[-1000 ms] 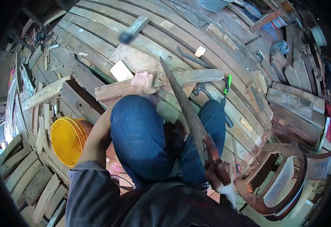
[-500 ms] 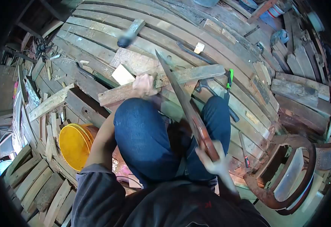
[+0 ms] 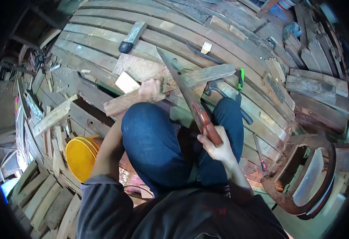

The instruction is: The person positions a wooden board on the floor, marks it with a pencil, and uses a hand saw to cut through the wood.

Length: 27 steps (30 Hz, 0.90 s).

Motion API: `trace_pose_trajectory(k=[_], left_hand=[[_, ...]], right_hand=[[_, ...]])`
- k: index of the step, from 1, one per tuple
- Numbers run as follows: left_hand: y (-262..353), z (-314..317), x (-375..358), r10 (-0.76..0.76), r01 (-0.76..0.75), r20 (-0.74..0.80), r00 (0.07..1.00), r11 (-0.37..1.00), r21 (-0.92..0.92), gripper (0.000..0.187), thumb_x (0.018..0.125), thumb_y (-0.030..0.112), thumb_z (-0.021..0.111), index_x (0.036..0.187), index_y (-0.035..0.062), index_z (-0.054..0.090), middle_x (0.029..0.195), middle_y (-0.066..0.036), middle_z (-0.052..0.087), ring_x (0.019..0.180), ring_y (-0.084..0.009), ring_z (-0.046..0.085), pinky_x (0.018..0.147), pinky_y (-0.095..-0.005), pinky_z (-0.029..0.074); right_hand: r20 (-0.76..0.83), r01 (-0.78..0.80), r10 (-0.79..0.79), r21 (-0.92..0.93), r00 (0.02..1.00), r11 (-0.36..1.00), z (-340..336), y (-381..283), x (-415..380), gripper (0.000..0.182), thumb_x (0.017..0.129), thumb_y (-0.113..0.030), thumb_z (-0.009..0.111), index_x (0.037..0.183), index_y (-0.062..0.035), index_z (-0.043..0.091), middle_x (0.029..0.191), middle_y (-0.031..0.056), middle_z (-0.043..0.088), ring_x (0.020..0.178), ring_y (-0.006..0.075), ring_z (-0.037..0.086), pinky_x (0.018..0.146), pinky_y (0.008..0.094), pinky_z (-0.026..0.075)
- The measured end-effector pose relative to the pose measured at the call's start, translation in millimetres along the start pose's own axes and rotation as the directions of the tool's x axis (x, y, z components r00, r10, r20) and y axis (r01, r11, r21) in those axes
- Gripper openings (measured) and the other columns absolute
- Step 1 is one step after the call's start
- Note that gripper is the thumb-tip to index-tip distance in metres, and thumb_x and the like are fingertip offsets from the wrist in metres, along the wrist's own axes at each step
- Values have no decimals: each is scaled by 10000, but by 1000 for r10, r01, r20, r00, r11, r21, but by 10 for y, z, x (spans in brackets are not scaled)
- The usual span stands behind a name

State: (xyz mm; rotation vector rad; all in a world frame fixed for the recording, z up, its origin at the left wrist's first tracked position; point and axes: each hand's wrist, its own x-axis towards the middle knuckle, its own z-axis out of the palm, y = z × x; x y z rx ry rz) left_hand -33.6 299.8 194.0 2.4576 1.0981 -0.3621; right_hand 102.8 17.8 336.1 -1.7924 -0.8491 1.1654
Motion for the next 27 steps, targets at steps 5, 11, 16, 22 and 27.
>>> trace_pose_trajectory(k=[5,11,16,22,27], left_hand=[[27,-14,17,-18,18,-7,1000,998,61,762,726,599,743,1291,122,561,1057,-233,695,1033,-391,676,931,-507,518],[11,-64,27,13,-13,-24,1000,1000,12,728,738,594,733,1277,133,572,1078,-233,693,1046,-387,676,942,-503,518],[-6,1,5,-21,24,-48,999,998,50,710,737,568,740,1273,132,578,1117,-242,681,1078,-384,666,961,-508,506],[24,35,-30,-42,43,-74,996,999,7,646,758,496,761,1254,123,584,1117,-229,682,1092,-388,658,944,-489,514],[-90,114,42,-6,7,-12,1000,997,79,794,739,595,730,1290,40,592,1120,-223,679,1062,-361,672,932,-456,531]], right_hand=[[14,-95,96,-3,995,995,-471,-374,-1059,179,835,-4,707,817,-48,534,593,23,466,597,84,491,562,296,389],[-83,134,-124,138,989,981,-88,207,-529,252,856,-29,749,831,-59,500,711,31,505,618,118,499,570,289,411],[-190,74,-65,37,980,997,-216,-192,-1153,212,849,-6,708,805,-50,506,573,18,416,523,99,430,514,284,369],[73,113,-113,10,991,994,-83,-38,-673,303,824,-10,698,636,-34,461,520,51,378,464,121,366,459,327,292],[-71,15,-10,81,997,997,-257,-116,-1139,329,848,-6,693,633,-50,447,541,4,388,494,84,365,467,312,287]])
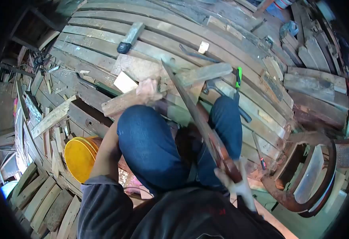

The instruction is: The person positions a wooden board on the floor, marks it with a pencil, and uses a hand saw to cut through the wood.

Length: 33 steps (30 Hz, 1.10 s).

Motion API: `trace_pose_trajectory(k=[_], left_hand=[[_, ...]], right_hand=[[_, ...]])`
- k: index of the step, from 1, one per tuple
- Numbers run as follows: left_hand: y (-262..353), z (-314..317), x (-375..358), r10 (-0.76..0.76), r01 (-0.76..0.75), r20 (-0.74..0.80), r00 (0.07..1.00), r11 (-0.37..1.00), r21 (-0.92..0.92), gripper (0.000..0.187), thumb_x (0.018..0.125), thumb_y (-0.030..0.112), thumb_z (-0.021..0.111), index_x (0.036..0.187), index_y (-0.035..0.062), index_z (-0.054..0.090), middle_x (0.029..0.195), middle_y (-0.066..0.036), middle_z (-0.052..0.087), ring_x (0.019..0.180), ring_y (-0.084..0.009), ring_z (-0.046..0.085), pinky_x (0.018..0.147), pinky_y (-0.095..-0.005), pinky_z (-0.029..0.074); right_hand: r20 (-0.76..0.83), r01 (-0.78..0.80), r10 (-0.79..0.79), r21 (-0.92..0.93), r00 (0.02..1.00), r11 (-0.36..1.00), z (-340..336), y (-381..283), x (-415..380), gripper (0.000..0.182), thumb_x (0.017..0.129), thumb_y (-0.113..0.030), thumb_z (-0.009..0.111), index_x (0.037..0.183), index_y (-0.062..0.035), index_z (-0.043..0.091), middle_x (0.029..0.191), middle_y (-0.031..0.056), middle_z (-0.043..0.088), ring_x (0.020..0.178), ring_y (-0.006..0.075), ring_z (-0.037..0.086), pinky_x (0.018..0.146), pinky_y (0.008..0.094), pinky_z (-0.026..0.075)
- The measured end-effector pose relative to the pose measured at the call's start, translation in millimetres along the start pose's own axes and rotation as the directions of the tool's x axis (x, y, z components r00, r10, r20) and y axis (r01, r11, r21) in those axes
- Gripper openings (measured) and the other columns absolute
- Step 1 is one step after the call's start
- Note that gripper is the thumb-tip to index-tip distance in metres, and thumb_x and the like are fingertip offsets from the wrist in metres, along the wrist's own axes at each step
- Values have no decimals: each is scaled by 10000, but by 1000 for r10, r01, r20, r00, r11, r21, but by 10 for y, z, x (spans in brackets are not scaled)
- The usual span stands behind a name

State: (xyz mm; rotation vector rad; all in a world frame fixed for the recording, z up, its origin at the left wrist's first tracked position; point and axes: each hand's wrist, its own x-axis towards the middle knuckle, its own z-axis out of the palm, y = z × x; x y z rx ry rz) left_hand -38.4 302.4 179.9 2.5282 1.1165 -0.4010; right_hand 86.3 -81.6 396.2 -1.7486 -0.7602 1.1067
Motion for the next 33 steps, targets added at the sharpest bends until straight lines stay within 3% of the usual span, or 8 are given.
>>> trace_pose_trajectory(k=[3,7,12,20,24,27,31,33], left_hand=[[10,19,-3,-15,12,-57,998,999,-51,684,743,509,758,1280,128,571,1141,-213,685,1072,-396,663,929,-491,529],[112,-152,-64,-41,42,6,999,997,-64,713,743,539,766,1285,119,567,1075,-245,698,1040,-412,675,923,-521,523],[188,-206,-173,-18,18,-28,999,1000,3,766,743,512,748,1368,123,536,1148,-229,676,1095,-376,654,935,-472,525],[142,-225,-213,-12,6,-52,999,995,-98,723,721,515,761,1295,103,608,1156,-222,673,1102,-367,649,949,-477,521],[-93,51,-309,5,-21,-249,969,998,-63,728,657,509,828,1241,118,640,1007,-222,715,970,-382,697,865,-474,554],[-17,-195,-574,-201,196,-130,971,979,-52,750,649,514,835,1256,121,636,931,-208,716,910,-378,707,814,-472,566],[-663,302,-458,-32,18,-302,953,999,-47,567,826,416,653,1292,94,613,871,-226,711,820,-377,716,740,-483,576],[-797,431,-397,-79,98,-205,976,991,86,453,871,263,562,1307,153,612,969,-218,711,969,-358,684,822,-476,558]], right_hand=[[61,-79,76,61,995,995,-18,-62,-201,350,848,-11,703,617,-60,444,532,-9,388,489,69,352,464,298,274],[153,-90,96,-49,984,995,20,-213,-146,358,848,-12,707,606,-63,448,524,-18,393,481,59,346,455,283,270],[5,-204,206,157,978,966,-197,204,-264,356,858,9,702,609,-56,456,536,-41,420,489,49,373,453,276,283],[53,150,-147,-48,988,988,-108,260,-230,316,828,7,722,631,-27,478,520,44,451,449,111,396,450,304,308],[120,110,-101,-68,988,992,-110,-3,-209,297,813,1,733,644,-19,489,521,54,456,445,121,414,451,304,319],[175,69,-63,-33,983,997,-66,-74,-164,293,806,-6,737,645,-21,492,515,53,451,442,121,413,450,304,323],[238,47,-35,-41,971,998,-50,-65,-65,290,803,-13,736,644,-29,494,511,41,447,436,119,406,448,301,320],[234,64,-53,-39,971,997,-46,-55,-28,290,802,-14,735,642,-32,494,512,33,449,437,116,404,448,299,315]])
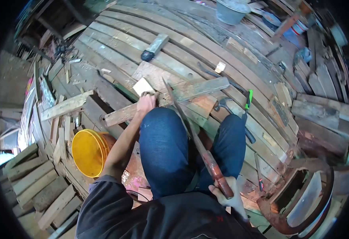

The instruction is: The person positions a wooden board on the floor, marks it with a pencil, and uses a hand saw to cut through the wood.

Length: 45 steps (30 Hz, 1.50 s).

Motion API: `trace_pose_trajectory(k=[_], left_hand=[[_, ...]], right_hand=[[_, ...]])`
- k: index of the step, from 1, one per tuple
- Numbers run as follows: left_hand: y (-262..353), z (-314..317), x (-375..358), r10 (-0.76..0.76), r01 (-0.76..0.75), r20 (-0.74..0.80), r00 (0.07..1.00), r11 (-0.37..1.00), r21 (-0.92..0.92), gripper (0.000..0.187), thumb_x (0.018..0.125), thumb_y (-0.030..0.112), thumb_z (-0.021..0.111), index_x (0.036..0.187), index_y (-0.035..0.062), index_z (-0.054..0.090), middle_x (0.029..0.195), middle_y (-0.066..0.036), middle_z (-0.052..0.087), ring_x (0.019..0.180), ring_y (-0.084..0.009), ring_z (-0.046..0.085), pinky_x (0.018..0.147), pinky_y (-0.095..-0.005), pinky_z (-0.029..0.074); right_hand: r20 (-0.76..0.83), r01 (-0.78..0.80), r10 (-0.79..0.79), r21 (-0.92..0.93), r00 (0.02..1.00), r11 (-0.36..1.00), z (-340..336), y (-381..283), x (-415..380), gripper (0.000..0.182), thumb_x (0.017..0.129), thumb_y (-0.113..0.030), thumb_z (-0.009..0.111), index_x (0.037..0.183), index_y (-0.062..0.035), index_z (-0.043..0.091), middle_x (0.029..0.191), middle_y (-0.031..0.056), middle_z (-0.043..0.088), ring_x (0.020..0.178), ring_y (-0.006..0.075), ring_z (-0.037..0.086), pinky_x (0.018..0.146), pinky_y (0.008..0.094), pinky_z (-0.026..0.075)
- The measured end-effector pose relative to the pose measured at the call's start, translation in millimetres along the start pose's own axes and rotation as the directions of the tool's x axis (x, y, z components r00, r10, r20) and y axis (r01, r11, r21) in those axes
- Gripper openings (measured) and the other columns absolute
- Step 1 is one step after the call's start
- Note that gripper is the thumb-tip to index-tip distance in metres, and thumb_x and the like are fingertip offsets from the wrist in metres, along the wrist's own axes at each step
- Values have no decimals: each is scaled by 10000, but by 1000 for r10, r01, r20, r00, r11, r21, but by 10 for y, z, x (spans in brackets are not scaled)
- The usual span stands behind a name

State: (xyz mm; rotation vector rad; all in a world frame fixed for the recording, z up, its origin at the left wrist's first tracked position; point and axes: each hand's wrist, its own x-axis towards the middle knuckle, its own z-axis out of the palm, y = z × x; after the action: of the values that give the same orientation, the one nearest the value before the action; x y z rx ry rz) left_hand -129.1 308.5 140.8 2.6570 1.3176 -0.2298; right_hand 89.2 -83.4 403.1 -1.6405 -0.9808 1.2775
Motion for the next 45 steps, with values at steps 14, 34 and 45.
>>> trace_pose_trajectory(k=[14,34,45], left_hand=[[249,-480,-92,-93,97,40,995,987,-128,636,735,428,755,1246,72,623,1101,-208,670,1028,-383,673,837,-464,581],[291,-568,-82,-125,149,172,977,979,-136,815,667,627,793,1267,97,636,1040,-243,701,985,-393,693,891,-458,551],[327,-746,-100,-125,154,235,964,982,-112,842,709,652,739,1332,104,595,1047,-255,699,985,-393,695,901,-462,548]], right_hand=[[-71,-44,50,87,996,995,163,169,-98,328,840,12,688,633,-66,446,529,-29,415,487,39,362,457,259,284],[-31,-106,114,185,993,977,13,452,-145,325,867,-44,673,612,-63,473,522,-2,439,476,84,390,457,296,296],[-75,-132,153,230,985,964,89,212,-25,226,865,-13,690,714,-53,526,559,-20,458,505,68,414,477,272,326]])
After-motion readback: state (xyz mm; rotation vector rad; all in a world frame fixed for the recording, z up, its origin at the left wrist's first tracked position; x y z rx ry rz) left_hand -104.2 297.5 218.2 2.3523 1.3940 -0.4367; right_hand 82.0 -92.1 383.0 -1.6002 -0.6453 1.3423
